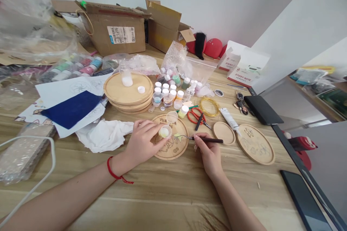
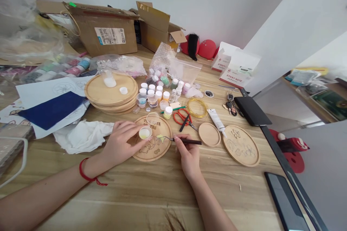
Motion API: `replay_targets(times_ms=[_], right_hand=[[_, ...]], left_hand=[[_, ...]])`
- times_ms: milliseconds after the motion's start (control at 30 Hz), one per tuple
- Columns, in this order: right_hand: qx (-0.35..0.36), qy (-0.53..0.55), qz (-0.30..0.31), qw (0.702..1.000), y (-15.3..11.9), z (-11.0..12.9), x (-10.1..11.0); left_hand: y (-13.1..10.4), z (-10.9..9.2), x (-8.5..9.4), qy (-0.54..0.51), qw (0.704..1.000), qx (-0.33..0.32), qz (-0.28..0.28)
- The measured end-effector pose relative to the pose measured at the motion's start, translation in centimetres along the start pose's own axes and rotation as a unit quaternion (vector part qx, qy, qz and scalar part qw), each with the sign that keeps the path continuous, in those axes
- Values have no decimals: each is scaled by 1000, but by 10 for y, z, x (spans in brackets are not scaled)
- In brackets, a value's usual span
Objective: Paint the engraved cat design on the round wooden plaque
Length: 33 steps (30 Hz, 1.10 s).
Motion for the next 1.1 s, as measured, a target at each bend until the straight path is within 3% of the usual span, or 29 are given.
replay_targets(times_ms=[533, 800, 967, 1100], right_hand=[[-4, 115, -34, 993, 6, 1, 8], [29, 43, -5, 999, 1, 11, 2], [97, -41, -34, 994, -10, 25, 2], [144, -106, -8, 984, -16, 28, -4]], left_hand=[[0, 0, 0, -6, 1000, -1, 0], [0, 2, -2, -4, 1000, 16, 12], [1, 2, -2, -2, 1000, 19, 18], [1, 2, -2, 0, 1000, 18, 17]])
Point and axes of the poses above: each hand's wrist, its own y-axis towards the middle knuckle, its own x-axis out of the back of the hand, z = x × y, the point moved 9 cm from there along y, towards the middle knuckle, and after that the axes turned 2 degrees about -z, right-handed, at the moved point
